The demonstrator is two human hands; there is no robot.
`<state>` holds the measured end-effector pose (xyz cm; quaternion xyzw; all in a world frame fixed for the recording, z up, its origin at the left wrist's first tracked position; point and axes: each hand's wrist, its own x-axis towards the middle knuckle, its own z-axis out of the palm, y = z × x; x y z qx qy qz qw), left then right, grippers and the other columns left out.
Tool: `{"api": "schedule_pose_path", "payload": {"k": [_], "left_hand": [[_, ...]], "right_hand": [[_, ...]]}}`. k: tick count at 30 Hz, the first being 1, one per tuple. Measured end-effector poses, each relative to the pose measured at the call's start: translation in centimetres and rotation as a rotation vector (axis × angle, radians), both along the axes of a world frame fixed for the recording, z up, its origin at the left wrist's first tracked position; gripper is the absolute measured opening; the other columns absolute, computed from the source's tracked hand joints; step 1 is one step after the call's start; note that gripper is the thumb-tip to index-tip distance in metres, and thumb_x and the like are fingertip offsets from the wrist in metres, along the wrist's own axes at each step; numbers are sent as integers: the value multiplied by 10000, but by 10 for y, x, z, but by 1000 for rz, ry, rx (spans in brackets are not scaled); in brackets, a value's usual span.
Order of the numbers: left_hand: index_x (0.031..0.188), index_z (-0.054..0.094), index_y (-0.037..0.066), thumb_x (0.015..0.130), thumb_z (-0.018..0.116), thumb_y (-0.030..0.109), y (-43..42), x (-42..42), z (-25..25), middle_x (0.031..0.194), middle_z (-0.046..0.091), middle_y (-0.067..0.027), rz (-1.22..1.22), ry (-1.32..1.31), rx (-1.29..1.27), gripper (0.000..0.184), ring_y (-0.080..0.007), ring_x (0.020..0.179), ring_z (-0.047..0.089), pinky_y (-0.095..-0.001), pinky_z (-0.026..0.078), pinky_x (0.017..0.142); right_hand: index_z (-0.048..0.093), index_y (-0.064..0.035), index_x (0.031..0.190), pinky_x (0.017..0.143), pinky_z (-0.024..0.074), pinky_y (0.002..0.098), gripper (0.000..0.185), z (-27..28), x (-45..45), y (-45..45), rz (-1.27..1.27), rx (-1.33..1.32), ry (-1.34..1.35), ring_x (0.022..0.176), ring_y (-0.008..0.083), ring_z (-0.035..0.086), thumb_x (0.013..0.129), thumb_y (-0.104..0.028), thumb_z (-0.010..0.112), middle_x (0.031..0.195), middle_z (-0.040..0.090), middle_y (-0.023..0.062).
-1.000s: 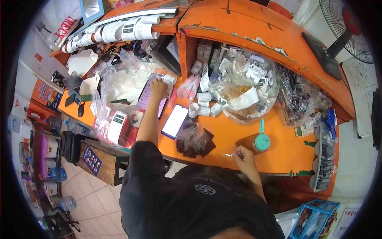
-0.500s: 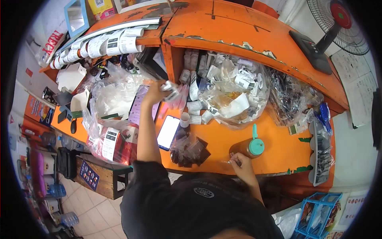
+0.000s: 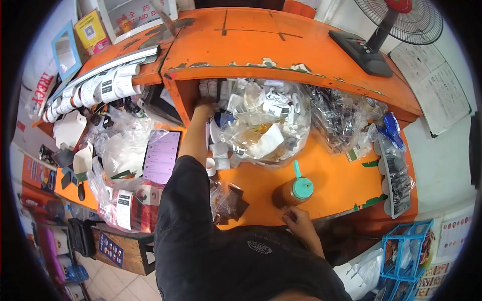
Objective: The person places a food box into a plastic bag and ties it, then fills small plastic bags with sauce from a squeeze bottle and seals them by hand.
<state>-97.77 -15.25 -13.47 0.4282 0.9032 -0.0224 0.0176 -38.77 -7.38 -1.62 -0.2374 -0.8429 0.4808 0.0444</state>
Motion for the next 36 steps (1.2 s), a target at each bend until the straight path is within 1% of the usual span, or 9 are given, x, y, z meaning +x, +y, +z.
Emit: {"api": "schedule_pose_path", "payload": {"k": [5, 11, 13, 17, 22, 26, 31, 33, 36], "left_hand": [[1123, 624, 104, 784, 663, 169, -7, 63, 65, 1167, 622, -129, 284, -147, 138, 348, -270, 1042, 628, -383, 539, 808], [1061, 551, 46, 777, 692, 151, -16, 148, 168, 946, 652, -201, 412, 174, 616, 334, -344, 870, 663, -400, 537, 723], [1016, 531, 27, 781, 673, 76, -19, 191, 203, 897, 636, -197, 115, -14, 1164, 279, -315, 808, 671, -393, 514, 682], [1053, 534, -14, 816, 642, -9, 30, 224, 212, 956, 640, -94, 201, -1028, 1617, 261, -167, 858, 616, -277, 490, 736], [1173, 599, 3, 692, 741, 273, 153, 189, 167, 1302, 501, -247, -193, -197, 312, 570, -359, 1207, 479, -400, 447, 950], [1110, 644, 28, 714, 700, 216, 210, 210, 140, 1156, 603, -243, -132, -36, 87, 442, -319, 1074, 592, -371, 486, 902], [918, 716, 42, 693, 721, 186, 267, 186, 56, 1030, 670, -188, 36, -506, 78, 267, -294, 938, 653, -377, 525, 818], [895, 709, 53, 677, 727, 226, 290, 138, -7, 933, 692, -169, -251, -382, 201, 279, -279, 848, 669, -396, 529, 740], [1022, 641, 15, 664, 727, 219, 254, 166, 86, 1006, 656, -179, -341, -450, -47, 420, -266, 922, 628, -406, 514, 776]], "right_hand": [[575, 20, 835, 585, 417, 250, 141, 2, 2, 6, -9, -22, -39, 625, 81, 489, 848, -91, 659, 677, 570, 34], [587, 33, 875, 636, 480, 342, 147, -5, -1, 11, 63, -107, -14, 703, 282, 644, 829, -90, 655, 778, 640, 189], [586, 28, 885, 652, 484, 352, 151, 3, -5, 10, 149, -45, -62, 734, 300, 649, 827, -92, 654, 794, 644, 192], [585, 21, 903, 679, 488, 365, 160, 12, -11, 8, 259, -43, -70, 759, 316, 647, 821, -97, 655, 806, 646, 189], [579, 9, 891, 656, 467, 341, 139, 3, -1, 11, 249, -38, -28, 700, 254, 606, 829, -97, 644, 761, 624, 156], [571, 17, 874, 639, 454, 322, 137, -11, 11, 20, 182, -53, -4, 656, 189, 572, 836, -97, 638, 704, 591, 130], [589, 17, 877, 655, 473, 349, 133, -10, 20, 30, 98, -128, -40, 693, 248, 615, 829, -101, 628, 730, 618, 153], [586, 20, 870, 645, 470, 333, 115, -12, 26, 32, 90, -131, -34, 687, 234, 612, 834, -85, 617, 729, 623, 134], [561, 30, 828, 590, 437, 255, 84, -24, 36, 36, 111, -103, 19, 611, 105, 540, 858, -40, 596, 667, 590, 46]]}}
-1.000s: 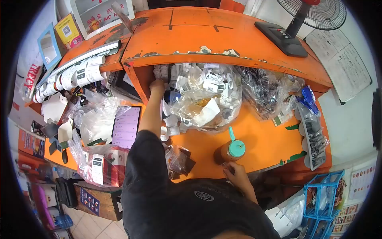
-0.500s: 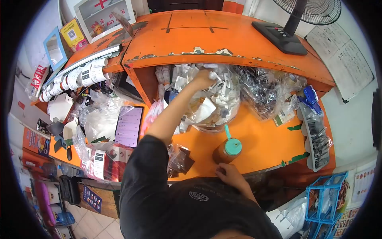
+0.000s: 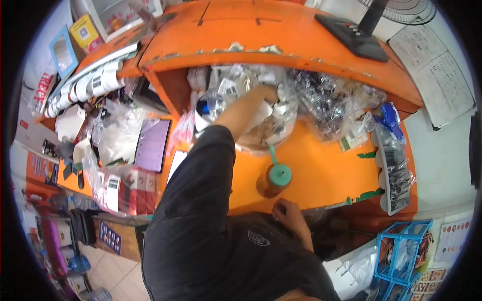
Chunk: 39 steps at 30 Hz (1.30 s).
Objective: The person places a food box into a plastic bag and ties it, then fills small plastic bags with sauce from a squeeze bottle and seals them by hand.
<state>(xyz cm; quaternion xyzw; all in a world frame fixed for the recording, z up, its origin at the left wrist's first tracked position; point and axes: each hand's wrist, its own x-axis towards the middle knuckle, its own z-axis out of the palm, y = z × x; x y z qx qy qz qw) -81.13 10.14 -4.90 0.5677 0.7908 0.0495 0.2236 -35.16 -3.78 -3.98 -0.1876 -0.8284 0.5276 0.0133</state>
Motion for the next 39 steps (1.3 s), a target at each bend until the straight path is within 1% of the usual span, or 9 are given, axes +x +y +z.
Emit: {"api": "schedule_pose_path", "payload": {"k": [5, 8, 10, 12, 15, 17, 22, 30, 39], "left_hand": [[1232, 536, -9, 695, 692, 186, -48, 10, 87, 1200, 573, -198, 114, -483, 121, 592, -274, 1059, 563, -399, 484, 872], [1300, 488, 0, 784, 622, 157, -110, 47, 148, 1306, 507, -207, 11, -11, 247, 556, -304, 1103, 536, -365, 463, 921], [1235, 562, 12, 860, 554, 153, -167, 65, 145, 1198, 579, -227, -194, 147, 852, 401, -337, 1092, 535, -372, 459, 909], [1061, 662, 2, 868, 565, 177, -245, 105, 181, 991, 652, -225, 95, -229, 622, 279, -307, 1016, 585, -383, 471, 859], [920, 678, -22, 805, 639, 336, -335, 100, 116, 896, 643, -243, 574, -116, 255, 378, -335, 809, 638, -391, 488, 749], [1412, 358, 34, 752, 692, 518, -352, 111, 68, 1491, 278, -210, 807, -43, -131, 884, -425, 1373, 209, -489, 305, 1064], [1479, 194, 118, 601, 756, 640, -310, 154, -46, 1520, 33, -270, 1044, 118, 233, 1167, -506, 1372, 86, -659, 273, 1000], [1308, 438, 74, 583, 809, 510, -254, 155, -86, 1472, 152, -296, 1311, 307, 568, 924, -484, 1347, 130, -628, 134, 1046], [1149, 566, 55, 667, 783, 320, -241, 165, -106, 1447, 216, -256, 1198, 204, 719, 590, -466, 1294, 213, -568, 254, 1011]], "right_hand": [[580, 27, 900, 619, 465, 316, 124, 25, -14, -14, 79, -100, -84, 615, 193, 584, 848, -81, 611, 678, 595, 118], [564, 28, 882, 609, 454, 309, 132, 23, -24, -20, 149, -74, -30, 608, 155, 544, 876, -99, 596, 670, 571, 104], [559, 29, 872, 606, 448, 313, 157, 21, -27, -24, 184, -59, -64, 607, 164, 538, 879, -122, 601, 675, 571, 111], [554, 29, 862, 604, 443, 322, 185, 32, -36, -27, 207, -19, -145, 604, 182, 532, 878, -147, 609, 677, 570, 119], [552, 29, 835, 606, 439, 339, 244, 35, -42, -34, 205, 36, -87, 599, 208, 530, 879, -202, 618, 659, 559, 135], [552, 31, 818, 608, 439, 344, 253, 31, -44, -37, 232, 35, -114, 604, 221, 531, 874, -207, 618, 664, 562, 147], [565, 14, 816, 583, 414, 290, 180, 27, -51, -44, 283, 46, -141, 608, 123, 477, 849, -149, 633, 657, 540, 64], [547, 27, 794, 600, 425, 334, 263, 35, -48, -48, 275, 53, -149, 598, 219, 508, 885, -212, 608, 665, 552, 143], [563, 2, 819, 580, 416, 285, 139, 31, -44, -44, 265, 78, -192, 606, 126, 485, 846, -110, 640, 660, 553, 78]]}}
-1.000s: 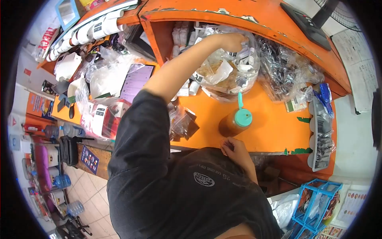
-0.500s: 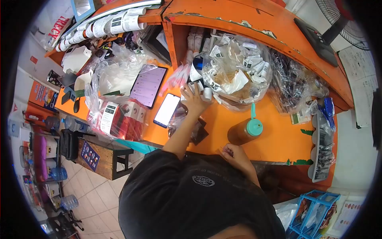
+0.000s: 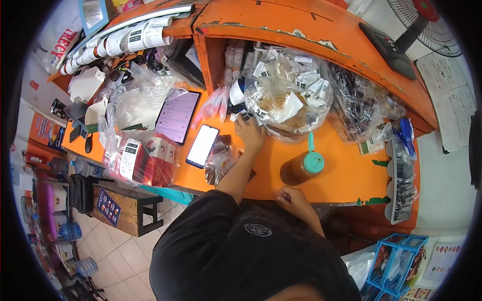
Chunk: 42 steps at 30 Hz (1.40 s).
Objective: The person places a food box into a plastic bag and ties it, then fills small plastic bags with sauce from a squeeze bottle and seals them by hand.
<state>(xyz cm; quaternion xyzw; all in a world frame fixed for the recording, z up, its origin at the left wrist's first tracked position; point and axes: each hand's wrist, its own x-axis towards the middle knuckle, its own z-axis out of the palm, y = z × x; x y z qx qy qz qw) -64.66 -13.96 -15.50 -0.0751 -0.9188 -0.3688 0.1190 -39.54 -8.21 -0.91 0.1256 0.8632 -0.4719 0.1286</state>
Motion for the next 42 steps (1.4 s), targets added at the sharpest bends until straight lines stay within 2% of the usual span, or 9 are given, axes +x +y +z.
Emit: {"api": "schedule_pose_path", "payload": {"k": [12, 15, 18, 22, 28, 31, 35, 39, 42], "left_hand": [[768, 615, -15, 705, 703, 106, -49, -45, -47, 761, 590, -132, -64, 202, 117, 162, -309, 727, 584, -411, 481, 688], [738, 591, -26, 747, 684, 58, -64, -19, 22, 691, 581, -98, 191, -143, 643, 126, -231, 629, 580, -339, 466, 583], [725, 579, -36, 764, 692, 54, -72, -34, 36, 708, 585, -78, 80, 138, 978, 149, -146, 636, 558, -271, 433, 559], [740, 597, -46, 750, 693, 72, -64, -53, 165, 687, 574, -44, -43, 359, 722, 153, -103, 661, 521, -272, 437, 581], [974, 615, -84, 695, 656, 14, 71, -129, 211, 834, 675, -139, -760, -538, 986, 299, -183, 673, 646, -294, 517, 591], [1136, 607, 1, 629, 728, 147, 151, -145, 150, 1073, 660, -174, -766, -259, 173, 542, -271, 938, 652, -394, 526, 798], [1134, 648, 91, 702, 695, 240, 206, -138, 82, 1164, 625, -125, -968, 13, -682, 460, -291, 1108, 561, -402, 475, 886], [1093, 674, 122, 734, 670, 268, 231, -136, 77, 1153, 625, -89, -969, 176, -833, 388, -280, 1112, 544, -405, 460, 889], [1020, 700, 153, 770, 630, 269, 212, -112, 104, 1154, 613, -34, -825, 95, -738, 285, -249, 1116, 513, -423, 390, 935]], "right_hand": [[529, 30, 815, 640, 447, 341, 189, 3, 6, 7, 10, 6, 32, 640, 243, 540, 851, -141, 601, 708, 569, 162], [527, 31, 809, 647, 451, 342, 205, 2, 10, 8, -76, -81, 42, 650, 245, 550, 855, -157, 594, 721, 578, 165], [527, 34, 808, 657, 456, 340, 222, -5, 14, 15, -42, -21, 120, 661, 245, 560, 865, -170, 595, 733, 587, 170], [539, 29, 822, 657, 458, 344, 211, 4, 16, 19, -84, -25, 61, 671, 252, 572, 863, -168, 600, 739, 589, 175], [566, 17, 843, 648, 462, 362, 174, -19, 20, 26, -54, -3, 170, 686, 275, 611, 840, -150, 614, 731, 603, 174], [583, 15, 864, 648, 465, 364, 169, -20, 22, 33, -72, -22, 113, 692, 277, 621, 834, -147, 622, 741, 621, 166], [584, 12, 858, 615, 450, 309, 143, -26, 27, 39, -140, -21, 129, 647, 167, 579, 846, -121, 634, 712, 625, 103], [600, 17, 881, 629, 472, 345, 172, -8, 29, 33, -179, -28, 116, 641, 234, 618, 840, -146, 632, 716, 635, 150], [581, 23, 853, 619, 453, 292, 137, 4, 35, 27, -194, -65, 151, 668, 127, 575, 837, -95, 649, 715, 617, 88]]}}
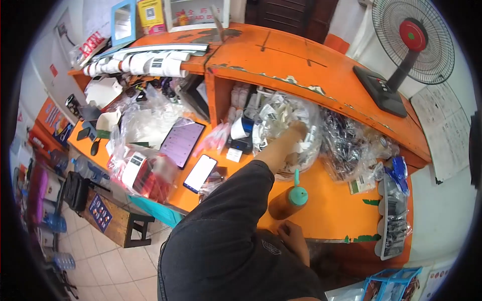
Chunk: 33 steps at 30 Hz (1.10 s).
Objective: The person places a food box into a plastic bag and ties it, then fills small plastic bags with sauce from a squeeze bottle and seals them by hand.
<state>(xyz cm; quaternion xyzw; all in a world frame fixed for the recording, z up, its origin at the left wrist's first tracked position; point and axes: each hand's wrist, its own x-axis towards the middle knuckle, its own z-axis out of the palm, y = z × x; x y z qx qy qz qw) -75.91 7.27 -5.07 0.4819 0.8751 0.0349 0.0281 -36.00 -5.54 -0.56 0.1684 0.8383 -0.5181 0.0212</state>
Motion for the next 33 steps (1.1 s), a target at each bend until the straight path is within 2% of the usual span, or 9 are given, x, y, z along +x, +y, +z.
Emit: {"api": "schedule_pose_path", "payload": {"k": [3, 8, 12, 16, 18, 22, 26, 30, 33], "left_hand": [[1079, 637, 118, 666, 722, 340, -16, 9, 17, 1159, 600, -60, -124, 295, 166, 476, -264, 1136, 485, -418, 312, 963], [1321, 437, -4, 738, 647, 194, -34, -16, 74, 1247, 574, -205, -232, -457, 253, 651, -351, 1156, 529, -436, 378, 960], [1462, 175, 50, 865, 564, 272, -116, 11, 152, 1329, 483, -254, -115, -396, 219, 746, -335, 1264, 451, -373, 370, 1042], [1216, 581, 56, 947, 479, 271, -245, 37, 158, 1184, 614, -163, -110, -465, 368, 359, -314, 1173, 524, -369, 401, 999], [942, 679, 43, 889, 502, 258, -300, 37, 134, 958, 679, -123, -54, -85, -242, 283, -314, 1032, 585, -404, 438, 907], [1142, 576, 63, 784, 555, 146, -328, 27, -34, 1238, 530, -211, 246, -439, 104, 368, -360, 1104, 532, -460, 459, 885], [1115, 567, 52, 733, 567, 17, -299, 62, -137, 1112, 554, -169, 380, 98, 253, 384, -379, 1036, 541, -443, 484, 826], [1010, 578, -1, 751, 563, -36, -294, 67, -136, 929, 582, -160, 482, -109, 788, 261, -349, 855, 569, -410, 468, 738], [946, 582, -12, 762, 577, -51, -281, 97, -12, 864, 577, -156, 548, 110, 1354, 188, -334, 780, 552, -393, 441, 699]], "right_hand": [[584, 25, 856, 632, 461, 297, 146, -20, 7, 4, 59, 131, -19, 684, 139, 587, 833, -101, 655, 720, 617, 94], [595, 9, 862, 615, 460, 329, 181, -29, 0, -1, 143, 147, 37, 641, 202, 598, 831, -154, 668, 695, 609, 136], [587, 12, 848, 599, 444, 322, 203, -16, -2, -9, 107, 42, -38, 609, 182, 550, 836, -173, 671, 687, 596, 129], [568, 20, 816, 591, 431, 314, 248, -38, 0, -3, 99, -24, -59, 594, 155, 497, 858, -207, 658, 653, 551, 113], [561, 23, 804, 588, 428, 311, 272, -41, 2, -1, 76, -38, -109, 585, 154, 479, 868, -225, 652, 632, 524, 111], [571, 1, 811, 585, 416, 260, 150, -35, -7, -6, 128, -5, -143, 640, 84, 484, 865, -127, 629, 684, 563, 27], [569, 3, 814, 593, 424, 289, 157, -10, -19, -18, 174, 13, -68, 628, 129, 498, 838, -138, 635, 678, 562, 64], [581, 22, 833, 627, 459, 327, 231, -3, -21, -15, 215, 38, -42, 642, 198, 571, 878, -202, 617, 705, 598, 140], [587, 20, 859, 652, 464, 324, 195, -14, -14, -10, 177, 31, -36, 668, 198, 575, 868, -174, 602, 744, 616, 128]]}}
